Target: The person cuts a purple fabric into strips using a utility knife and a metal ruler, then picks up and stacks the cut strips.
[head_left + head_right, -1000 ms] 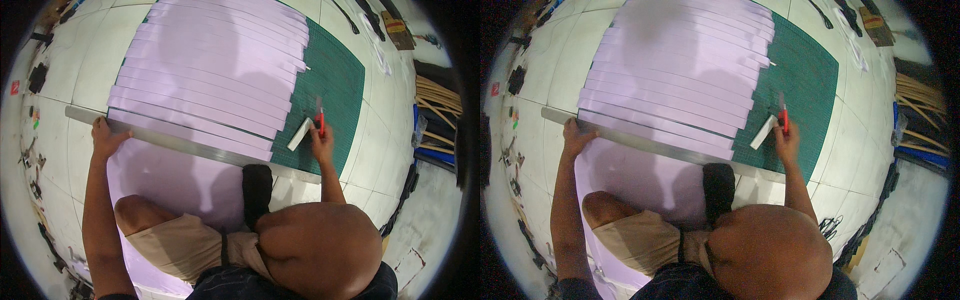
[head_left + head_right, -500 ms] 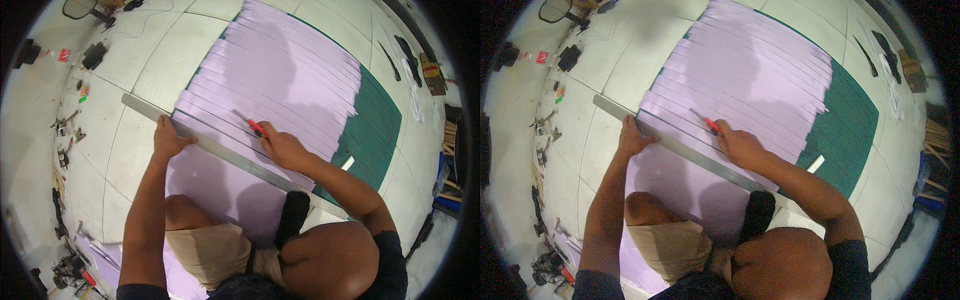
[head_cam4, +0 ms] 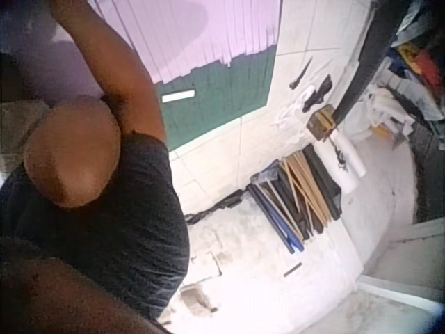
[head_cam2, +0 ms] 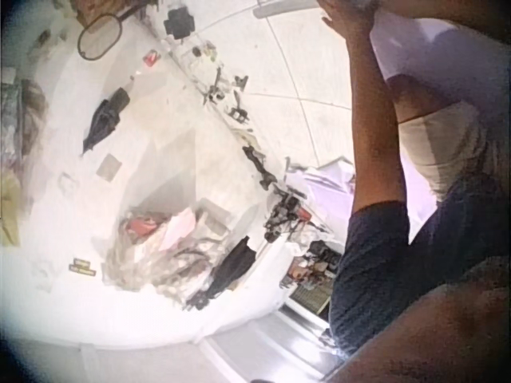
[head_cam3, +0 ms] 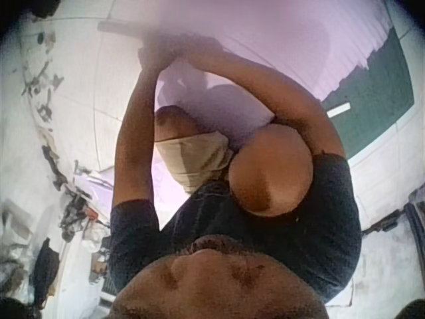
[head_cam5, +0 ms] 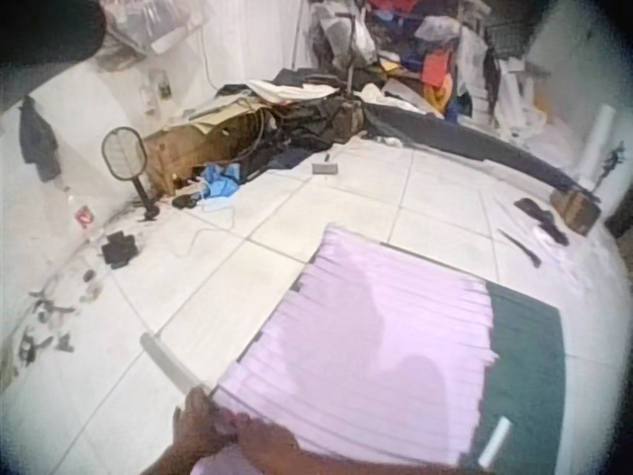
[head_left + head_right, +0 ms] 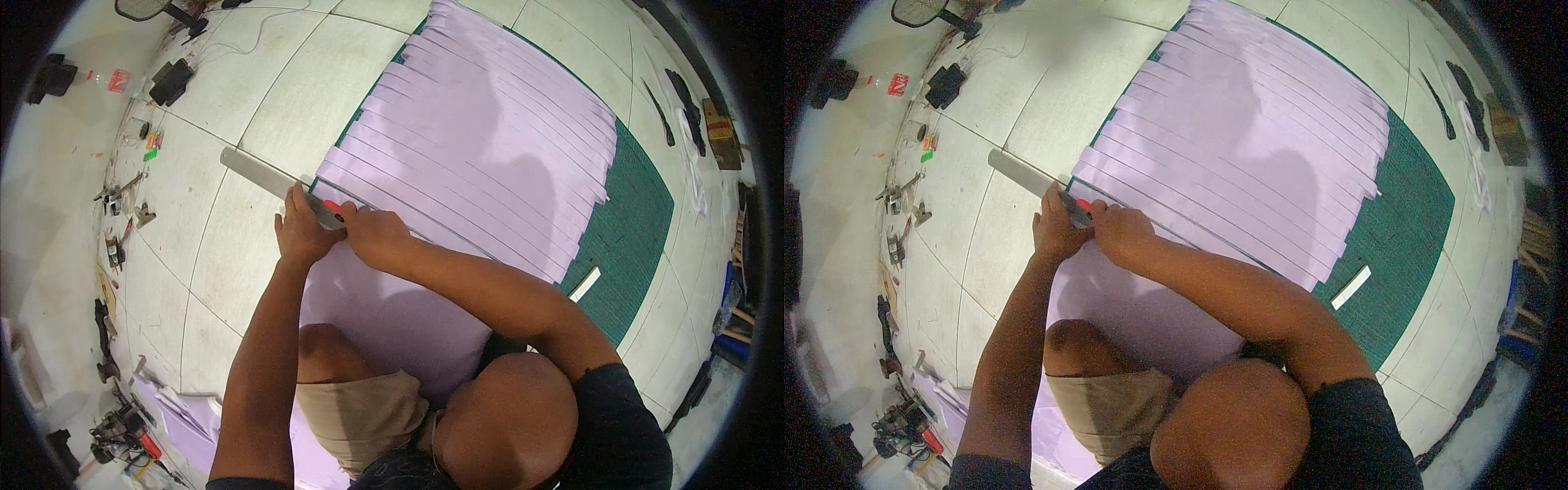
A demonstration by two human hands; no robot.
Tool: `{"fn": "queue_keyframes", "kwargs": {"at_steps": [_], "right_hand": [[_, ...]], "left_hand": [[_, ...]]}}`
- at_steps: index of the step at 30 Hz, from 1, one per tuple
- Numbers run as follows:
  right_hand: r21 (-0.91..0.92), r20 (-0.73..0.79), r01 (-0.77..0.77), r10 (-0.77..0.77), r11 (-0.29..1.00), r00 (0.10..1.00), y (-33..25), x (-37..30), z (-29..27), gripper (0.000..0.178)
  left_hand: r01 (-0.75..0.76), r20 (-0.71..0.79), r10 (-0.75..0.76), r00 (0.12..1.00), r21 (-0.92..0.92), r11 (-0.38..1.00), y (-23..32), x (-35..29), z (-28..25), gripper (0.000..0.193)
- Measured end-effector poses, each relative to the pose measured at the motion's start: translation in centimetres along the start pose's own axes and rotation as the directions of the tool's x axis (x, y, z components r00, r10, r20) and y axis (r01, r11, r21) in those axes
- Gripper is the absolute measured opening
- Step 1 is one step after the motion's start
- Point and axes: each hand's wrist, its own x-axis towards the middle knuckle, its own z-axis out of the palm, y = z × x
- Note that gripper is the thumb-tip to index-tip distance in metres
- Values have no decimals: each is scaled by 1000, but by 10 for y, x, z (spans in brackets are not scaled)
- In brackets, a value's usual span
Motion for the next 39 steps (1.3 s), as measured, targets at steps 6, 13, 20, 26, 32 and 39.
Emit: {"fn": "queue_keyframes", "kwargs": {"at_steps": [6,13,20,26,32,39], "right_hand": [[-1,-52,-17,17,1000,998,-6,2,-3,22],[27,137,-134,129,991,982,-11,-6,-24,23],[-15,277,-236,231,972,933,30,-108,-43,25],[-149,332,-360,389,921,859,71,-204,-49,23],[-213,453,-464,507,860,733,107,-296,-55,22],[-366,466,-535,648,761,603,147,-396,-51,30]], "left_hand": [[3,49,-1,999,-30,1000,5,3,-5,113],[-3,116,-10,993,110,994,7,0,-13,101],[-21,93,11,996,109,994,10,-1,-14,105],[-21,123,3,992,143,990,8,3,-13,106],[-29,113,12,994,151,988,-7,9,-2,106],[-55,112,41,993,131,990,-3,10,2,105]]}}
